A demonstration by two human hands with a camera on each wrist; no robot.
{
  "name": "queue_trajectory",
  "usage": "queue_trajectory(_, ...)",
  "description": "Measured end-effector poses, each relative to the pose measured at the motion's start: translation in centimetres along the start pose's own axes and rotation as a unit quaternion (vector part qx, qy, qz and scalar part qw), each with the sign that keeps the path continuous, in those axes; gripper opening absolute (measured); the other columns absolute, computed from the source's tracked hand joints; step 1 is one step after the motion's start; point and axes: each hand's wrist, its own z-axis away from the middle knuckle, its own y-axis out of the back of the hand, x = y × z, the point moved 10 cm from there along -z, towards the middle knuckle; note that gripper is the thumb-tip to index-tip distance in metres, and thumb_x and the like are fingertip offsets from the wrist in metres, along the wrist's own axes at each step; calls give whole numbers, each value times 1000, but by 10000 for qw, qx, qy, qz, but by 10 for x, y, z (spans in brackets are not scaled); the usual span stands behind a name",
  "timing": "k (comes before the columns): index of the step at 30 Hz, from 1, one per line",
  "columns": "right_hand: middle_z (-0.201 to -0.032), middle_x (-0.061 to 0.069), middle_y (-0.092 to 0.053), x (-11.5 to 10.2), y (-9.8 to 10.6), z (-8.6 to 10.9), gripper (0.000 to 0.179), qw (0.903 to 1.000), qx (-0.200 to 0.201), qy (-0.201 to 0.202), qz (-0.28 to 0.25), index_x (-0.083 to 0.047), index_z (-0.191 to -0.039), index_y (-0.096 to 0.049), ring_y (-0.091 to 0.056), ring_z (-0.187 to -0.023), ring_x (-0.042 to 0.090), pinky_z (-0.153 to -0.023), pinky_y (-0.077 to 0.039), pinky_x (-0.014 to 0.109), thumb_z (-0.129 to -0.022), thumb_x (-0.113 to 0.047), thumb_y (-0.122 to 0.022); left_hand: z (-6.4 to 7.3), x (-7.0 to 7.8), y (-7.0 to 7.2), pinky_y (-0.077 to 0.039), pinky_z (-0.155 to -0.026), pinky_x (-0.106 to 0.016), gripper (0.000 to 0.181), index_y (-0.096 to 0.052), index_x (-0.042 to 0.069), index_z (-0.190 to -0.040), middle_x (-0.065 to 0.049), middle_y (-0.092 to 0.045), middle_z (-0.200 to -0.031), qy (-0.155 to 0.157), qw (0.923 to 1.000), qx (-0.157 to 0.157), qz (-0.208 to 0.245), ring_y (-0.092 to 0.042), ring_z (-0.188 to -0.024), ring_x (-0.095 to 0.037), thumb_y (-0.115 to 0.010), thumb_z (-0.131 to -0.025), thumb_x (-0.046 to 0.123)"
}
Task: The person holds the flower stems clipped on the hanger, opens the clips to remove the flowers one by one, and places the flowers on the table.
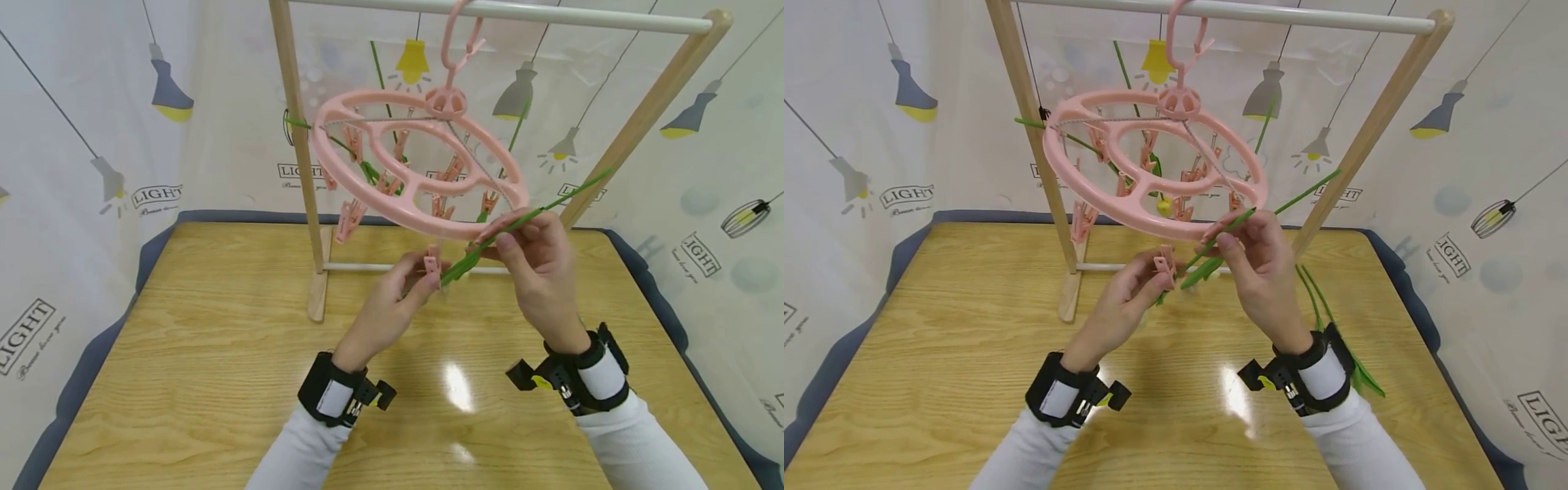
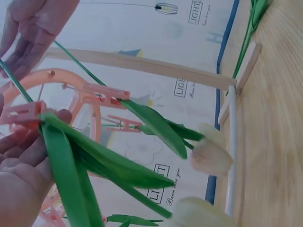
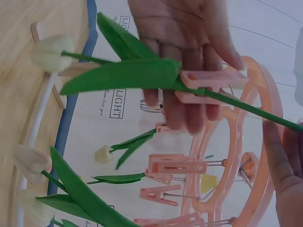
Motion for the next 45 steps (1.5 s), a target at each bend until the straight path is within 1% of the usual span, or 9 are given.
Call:
queue_trajectory(4, -101, 8, -65, 3, -3, 4, 17, 9999, 44, 100, 5, 13, -112, -47, -66, -89, 24, -76, -63, 30, -96, 8, -47, -4, 7, 2, -55, -91, -45, 49, -32, 7, -150, -22, -56, -134, -183, 9995, 218, 106, -60, -108, -23, -45, -103, 13)
queue_trajectory(10, -100, 6, -64, 10, -8, 11, 21, 9994, 202, 87, 265, 14, -116, -45, -66, -86, 21, -74, -63, 27, -96, 11, -45, -7, 9, 9, -56, -79, -48, 41, -42, 1, -141, -27, -63, -120, -297, 9978, 592, 89, -61, -92, -33, -46, -101, 5)
queue_trajectory(16, -104, 4, -58, 17, -17, 15, 31, 9996, 97, -22, 257, 9, -126, -38, -60, -92, 20, -76, -62, 26, -96, 12, -45, -7, 3, 16, -51, -74, -23, 36, -45, -3, -134, -29, -63, -112, -214, 9953, 895, 306, -61, -88, -30, -50, -99, 1)
queue_trajectory(22, -105, 5, -56, 18, -21, 15, 40, 9988, -33, 47, 482, 13, -132, -27, -60, -93, 20, -75, -62, 25, -94, 17, -41, -7, 4, 15, -50, -70, -19, 37, -45, -4, -135, -32, -62, -107, -273, 9953, 823, 439, -60, -87, -41, -49, -99, 0)
queue_trajectory(26, -104, 5, -56, 18, -20, 14, 38, 9990, 7, 85, 431, 13, -130, -30, -60, -90, 21, -73, -62, 26, -93, 19, -40, -6, 4, 15, -48, -67, -20, 36, -45, -3, -136, -31, -63, -104, -305, 9956, 747, 483, -58, -81, -36, -46, -101, 2)
queue_trajectory(30, -103, 3, -57, 19, -20, 15, 31, 9990, 84, -39, 434, 12, -125, -38, -61, -89, 19, -72, -62, 25, -94, 17, -43, -5, 5, 17, -48, -64, -19, 35, -48, -5, -134, -32, -64, -100, -434, 9945, 851, 421, -59, -78, -33, -47, -99, 0)
queue_trajectory(34, -102, 0, -59, 20, -19, 16, 21, 9973, 183, -166, 691, 19, -115, -44, -62, -87, 15, -72, -61, 21, -94, 16, -45, -5, 5, 19, -50, -64, -18, 34, -50, -7, -131, -33, -65, -102, -400, 9940, 936, 390, -60, -79, -40, -50, -98, -2)
queue_trajectory(37, -102, 1, -60, 20, -20, 17, 20, 9974, 166, -113, 691, 27, -110, -40, -63, -86, 16, -73, -61, 21, -93, 18, -45, -4, 4, 20, -53, -65, -18, 31, -51, -9, -127, -32, -66, -103, -284, 9945, 957, 333, -61, -80, -42, -52, -97, -1)
queue_trajectory(45, -101, -1, -58, 21, -20, 18, 16, 9957, 160, -182, 892, 26, -107, -40, -63, -84, 16, -72, -60, 20, -93, 19, -44, -4, 8, 19, -57, -65, -25, 19, -54, -10, -113, -29, -66, -99, -322, 9954, 898, 58, -62, -74, -26, -53, -96, -1)
